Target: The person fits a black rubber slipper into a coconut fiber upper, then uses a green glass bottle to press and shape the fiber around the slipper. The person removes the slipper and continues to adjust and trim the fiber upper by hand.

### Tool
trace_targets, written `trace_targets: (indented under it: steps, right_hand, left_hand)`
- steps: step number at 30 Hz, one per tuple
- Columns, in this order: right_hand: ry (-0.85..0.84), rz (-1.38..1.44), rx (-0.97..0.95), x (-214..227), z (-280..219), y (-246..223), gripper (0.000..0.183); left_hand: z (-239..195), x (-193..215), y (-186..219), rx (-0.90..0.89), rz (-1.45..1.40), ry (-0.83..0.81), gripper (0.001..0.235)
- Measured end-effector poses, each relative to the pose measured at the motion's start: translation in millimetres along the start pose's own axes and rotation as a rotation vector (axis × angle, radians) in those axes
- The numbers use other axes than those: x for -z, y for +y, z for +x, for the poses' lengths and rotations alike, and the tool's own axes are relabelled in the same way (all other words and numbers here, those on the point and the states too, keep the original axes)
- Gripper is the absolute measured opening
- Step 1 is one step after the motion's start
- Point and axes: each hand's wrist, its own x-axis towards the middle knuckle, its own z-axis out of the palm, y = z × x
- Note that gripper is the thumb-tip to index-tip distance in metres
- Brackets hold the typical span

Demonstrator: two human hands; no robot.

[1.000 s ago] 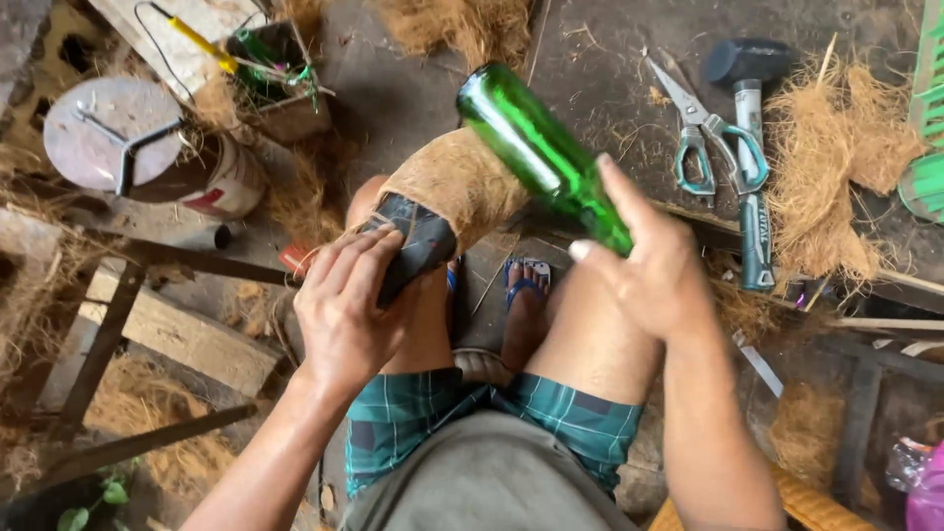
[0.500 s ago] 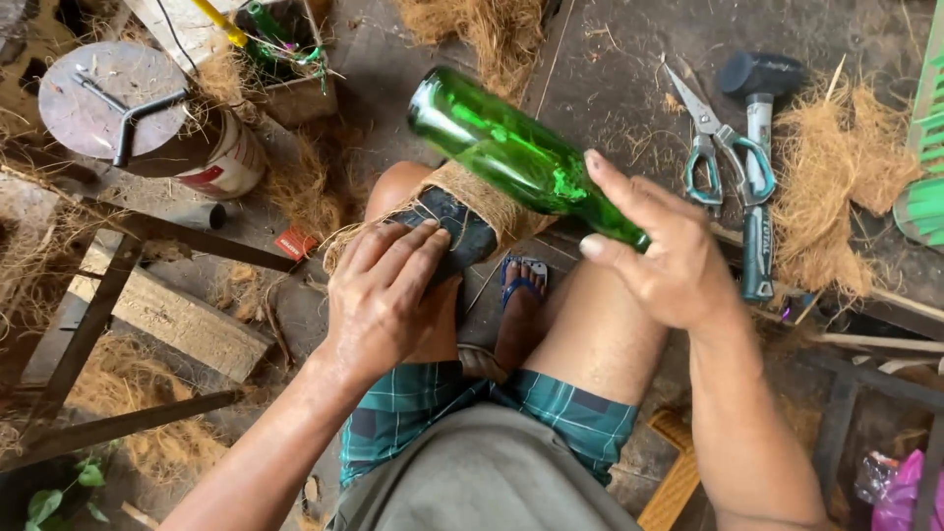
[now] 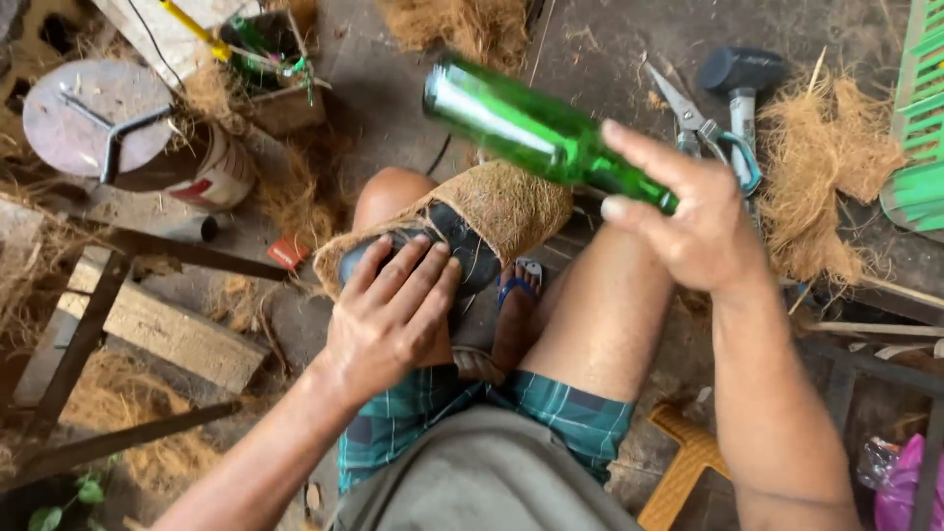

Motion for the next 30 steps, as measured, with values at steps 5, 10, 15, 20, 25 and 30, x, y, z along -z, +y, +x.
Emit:
trace_targets:
  steps: [5, 10, 15, 20, 25, 30]
  right_hand:
    - [-0.140, -0.146, 0.049, 10.2, 9.6, -8.7, 0.048]
    - [-0.181, -0.137, 0.005, 11.8, 4.2, -7.6, 0.050]
    - [-0.190, 0.034, 0.068, 16.7, 6.3, -4.4, 0.043]
    - [0.095, 0.177, -0.092, 26.9, -18.0, 10.0, 0.050]
    - [0.565, 0.364, -0.224, 53.1, -31.5, 45.9, 0.048]
    - [0.648, -0.378, -0.333, 116.5, -29.7, 122.8, 0.038]
  left_hand:
    - [1.0, 1.0, -3.8, -0.115, 0.012, -0.018, 0.028]
    - [3.0, 10.7, -4.1, -0.147, -0.013, -0.003, 0.025]
    - [6.2, 13.2, -10.9, -0.179, 0.007, -0.026, 0.026]
    - [1.2, 14.1, -10.5, -0.149, -0.034, -0.001, 0.029]
    - [14.3, 25.8, -5.7, 0.014, -0.163, 0.143, 0.020]
    - [12.9, 16.1, -1.8, 0.274, -0.329, 0.166, 0.031]
